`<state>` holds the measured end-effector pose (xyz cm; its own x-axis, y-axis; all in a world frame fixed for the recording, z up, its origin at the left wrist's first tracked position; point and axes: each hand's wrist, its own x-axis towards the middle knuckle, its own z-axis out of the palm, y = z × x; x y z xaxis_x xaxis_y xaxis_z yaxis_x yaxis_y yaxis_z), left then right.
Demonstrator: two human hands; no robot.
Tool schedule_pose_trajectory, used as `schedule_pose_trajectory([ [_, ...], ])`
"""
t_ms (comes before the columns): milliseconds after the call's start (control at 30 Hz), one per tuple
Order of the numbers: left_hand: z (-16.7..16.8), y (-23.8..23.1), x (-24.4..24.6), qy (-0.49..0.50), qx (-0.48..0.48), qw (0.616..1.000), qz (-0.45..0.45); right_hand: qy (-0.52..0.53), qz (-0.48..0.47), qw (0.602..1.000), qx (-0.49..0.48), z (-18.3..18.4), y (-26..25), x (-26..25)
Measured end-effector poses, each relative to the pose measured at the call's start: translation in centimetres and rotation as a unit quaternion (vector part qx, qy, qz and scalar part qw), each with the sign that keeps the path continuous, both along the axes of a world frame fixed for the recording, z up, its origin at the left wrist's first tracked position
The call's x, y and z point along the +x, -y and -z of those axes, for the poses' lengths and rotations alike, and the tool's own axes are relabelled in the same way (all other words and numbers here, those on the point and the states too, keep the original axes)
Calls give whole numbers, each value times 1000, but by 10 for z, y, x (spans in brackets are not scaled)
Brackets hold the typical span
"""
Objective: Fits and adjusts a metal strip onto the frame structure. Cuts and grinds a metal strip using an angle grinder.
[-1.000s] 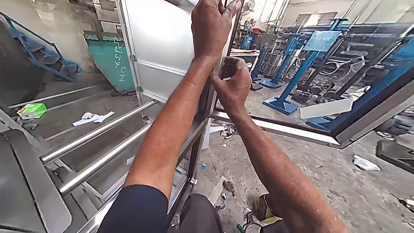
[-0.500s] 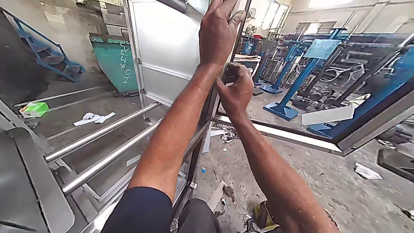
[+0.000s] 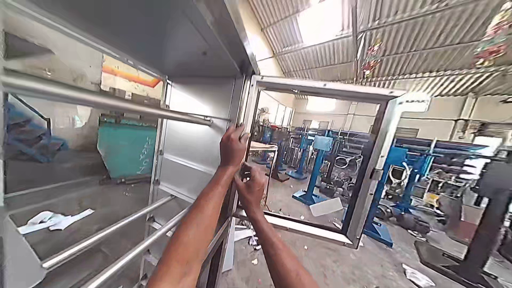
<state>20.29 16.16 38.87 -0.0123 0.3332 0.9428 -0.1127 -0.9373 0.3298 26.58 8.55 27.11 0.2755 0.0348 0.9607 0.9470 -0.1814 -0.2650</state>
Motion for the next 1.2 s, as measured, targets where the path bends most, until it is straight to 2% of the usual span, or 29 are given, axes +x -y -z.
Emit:
schedule_pose_trajectory([
  [267,-1,-9,10,5,-9,1000,19,-51,-24,998,-4,-3,0,1],
  [967,2,-12,11,10,-12,999,35,-59,-39,997,-2,0,-2,3],
  [1033,-5,-7,8,17,0,1000,26,-48,-38,998,-4,-9,2,3],
  [1100,-11,-2,-6,-16,11,1000,8,-46,-32,997,-47,-18,12,-7],
  [1167,6,3,-14,-64,-9,998,5,-70,-39,989,-127,-1,30,-20],
  [1200,2,0,-12,-58,-10,998,4,-66,-51,985,-148,-6,33,-21],
])
